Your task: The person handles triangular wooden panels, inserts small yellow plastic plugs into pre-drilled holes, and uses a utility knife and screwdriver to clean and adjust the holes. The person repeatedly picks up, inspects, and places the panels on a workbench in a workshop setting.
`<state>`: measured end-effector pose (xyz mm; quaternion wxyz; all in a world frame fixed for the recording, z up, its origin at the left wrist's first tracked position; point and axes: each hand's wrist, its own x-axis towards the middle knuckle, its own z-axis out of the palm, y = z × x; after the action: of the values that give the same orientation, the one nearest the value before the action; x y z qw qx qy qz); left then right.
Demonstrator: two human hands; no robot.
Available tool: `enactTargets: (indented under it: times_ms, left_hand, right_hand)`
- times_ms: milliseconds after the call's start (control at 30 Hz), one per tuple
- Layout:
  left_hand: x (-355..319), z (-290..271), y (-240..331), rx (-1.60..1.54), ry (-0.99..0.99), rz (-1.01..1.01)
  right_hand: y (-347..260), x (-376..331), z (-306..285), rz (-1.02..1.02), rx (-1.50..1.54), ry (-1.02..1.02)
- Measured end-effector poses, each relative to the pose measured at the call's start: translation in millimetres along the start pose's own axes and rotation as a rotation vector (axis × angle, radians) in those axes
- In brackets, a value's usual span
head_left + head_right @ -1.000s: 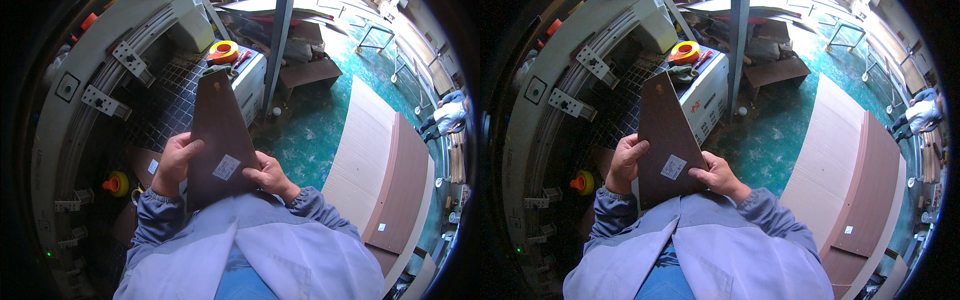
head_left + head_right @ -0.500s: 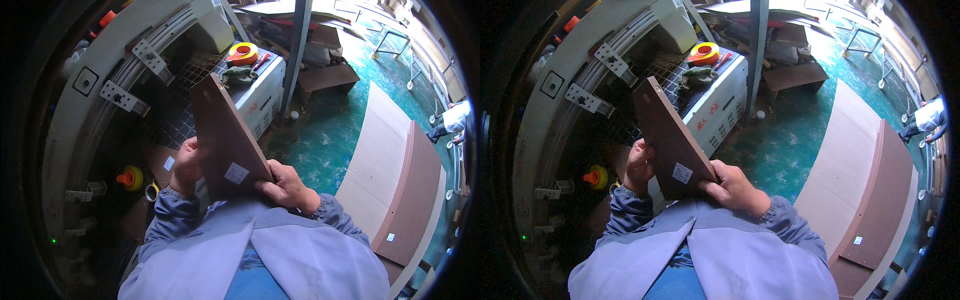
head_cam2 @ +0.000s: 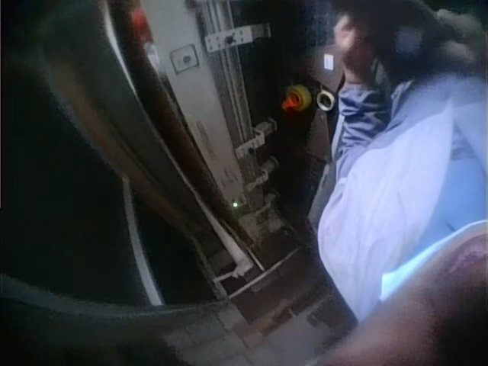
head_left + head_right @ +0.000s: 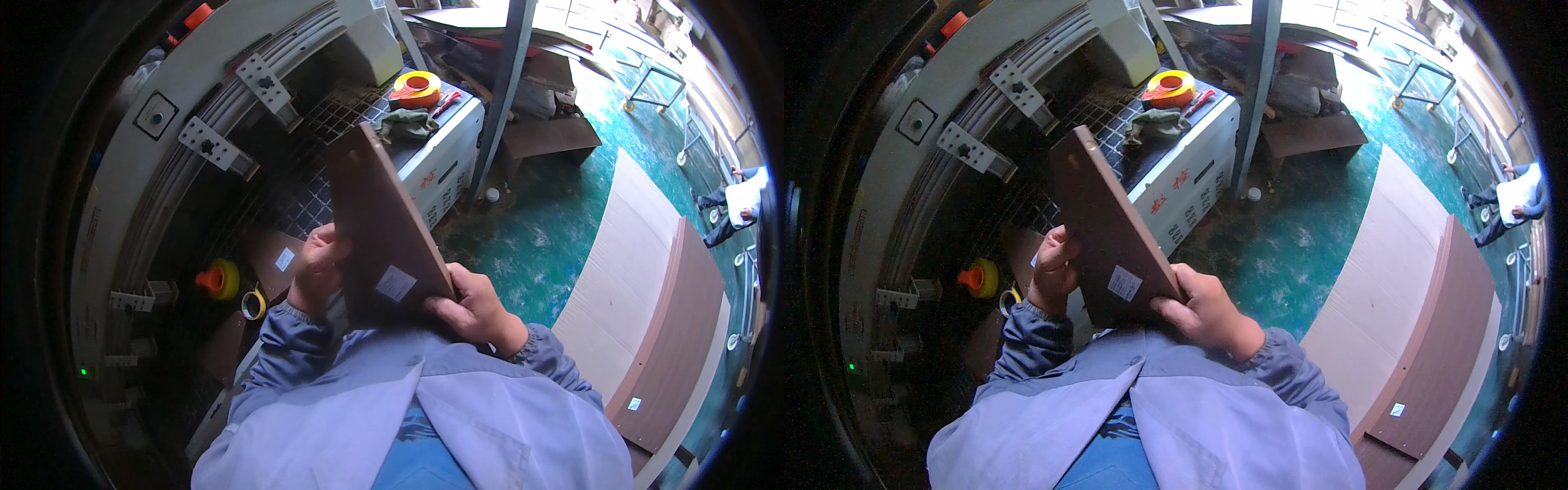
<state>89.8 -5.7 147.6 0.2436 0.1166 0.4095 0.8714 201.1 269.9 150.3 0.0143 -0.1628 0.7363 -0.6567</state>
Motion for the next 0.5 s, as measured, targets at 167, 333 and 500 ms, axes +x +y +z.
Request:
enactTargets:
  times_ms: [167,333,500]
  left_hand:
    - [-2,-5,-9,0.043,0.205,-0.143]
    - [-12,-17,-33,0.012,0.46,-0.23]
    - [-13,-43,-60,-0.073,0.574,-0.213]
  right_hand:
    - [32,10,8,0.135,-0.093,0.076]
    - [67,20,22,0.202,-0.442,0.027]
    - [89,47,41,0.269,-0.573,0.038]
